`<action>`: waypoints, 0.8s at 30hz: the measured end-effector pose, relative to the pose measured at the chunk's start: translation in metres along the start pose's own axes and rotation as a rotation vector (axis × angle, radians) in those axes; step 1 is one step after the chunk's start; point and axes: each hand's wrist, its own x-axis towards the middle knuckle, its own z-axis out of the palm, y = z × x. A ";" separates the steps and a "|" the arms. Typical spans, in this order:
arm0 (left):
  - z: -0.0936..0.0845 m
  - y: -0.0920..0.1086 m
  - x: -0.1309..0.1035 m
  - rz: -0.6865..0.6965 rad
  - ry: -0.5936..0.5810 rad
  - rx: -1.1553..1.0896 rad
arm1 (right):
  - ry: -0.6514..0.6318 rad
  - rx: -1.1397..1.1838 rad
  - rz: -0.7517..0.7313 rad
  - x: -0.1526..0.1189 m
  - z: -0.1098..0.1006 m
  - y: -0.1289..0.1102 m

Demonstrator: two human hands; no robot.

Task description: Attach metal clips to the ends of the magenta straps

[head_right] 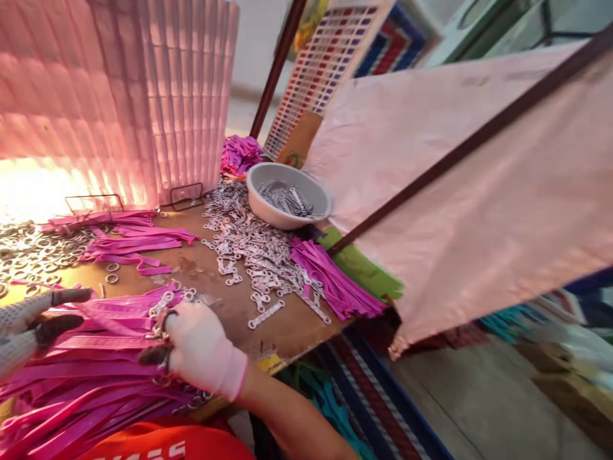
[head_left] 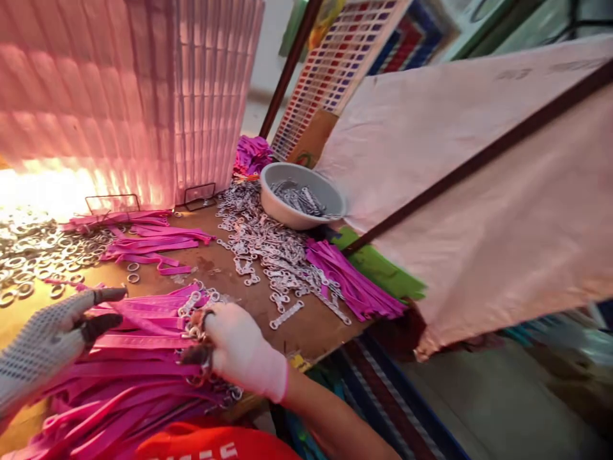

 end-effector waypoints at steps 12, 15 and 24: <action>0.049 0.014 0.032 -0.456 -0.418 -1.209 | -0.071 -0.285 0.435 0.029 0.069 0.162; 0.054 0.008 0.029 -0.365 -0.475 -1.173 | -0.044 -0.381 0.414 0.028 0.077 0.165; 0.061 0.003 0.018 -0.133 -0.354 -0.741 | 0.277 0.343 0.304 0.022 0.049 0.099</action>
